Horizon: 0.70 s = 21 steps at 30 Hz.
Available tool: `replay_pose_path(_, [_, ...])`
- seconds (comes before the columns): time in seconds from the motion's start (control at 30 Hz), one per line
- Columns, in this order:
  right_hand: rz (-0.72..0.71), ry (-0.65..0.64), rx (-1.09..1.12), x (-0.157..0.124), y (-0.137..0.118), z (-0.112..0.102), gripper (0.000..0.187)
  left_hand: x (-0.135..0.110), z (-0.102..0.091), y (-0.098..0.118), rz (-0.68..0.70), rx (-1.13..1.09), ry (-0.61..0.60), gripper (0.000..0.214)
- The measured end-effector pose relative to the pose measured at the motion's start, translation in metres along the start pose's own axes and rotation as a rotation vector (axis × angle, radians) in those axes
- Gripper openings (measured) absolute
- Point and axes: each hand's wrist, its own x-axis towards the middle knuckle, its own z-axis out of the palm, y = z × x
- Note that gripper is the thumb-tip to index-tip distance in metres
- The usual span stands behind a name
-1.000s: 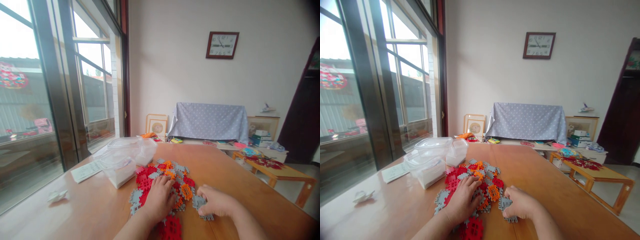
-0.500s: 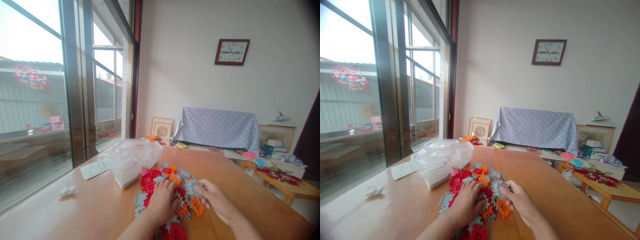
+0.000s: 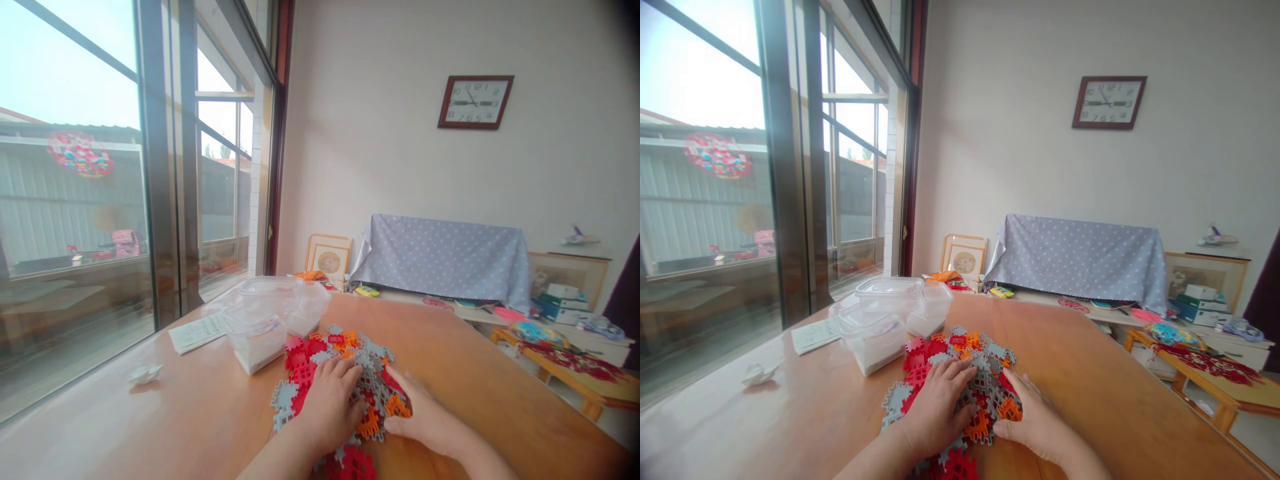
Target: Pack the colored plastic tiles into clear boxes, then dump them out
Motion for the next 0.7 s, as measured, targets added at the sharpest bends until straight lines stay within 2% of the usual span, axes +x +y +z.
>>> replay_pose_path(0.1, [-0.050, -0.041, -0.125, 0.001, 0.001, 0.005, 0.083, -0.001, 0.001, -0.001, 0.017, 0.019, -0.016, 0.047])
replay_pose_path(0.43, [-0.105, 0.049, -0.218, 0.013, 0.003, 0.002, 0.025, -0.001, -0.005, -0.003, -0.008, 0.021, 0.015, 0.035])
replay_pose_path(0.53, [-0.107, 0.081, -0.216, 0.014, 0.003, 0.004, 0.020, -0.001, -0.004, -0.003, -0.013, 0.032, 0.018, 0.036])
replay_pose_path(0.7, [-0.074, 0.156, -0.228, 0.015, -0.002, 0.003, 0.023, -0.001, -0.002, -0.003, -0.009, 0.035, 0.030, 0.035])
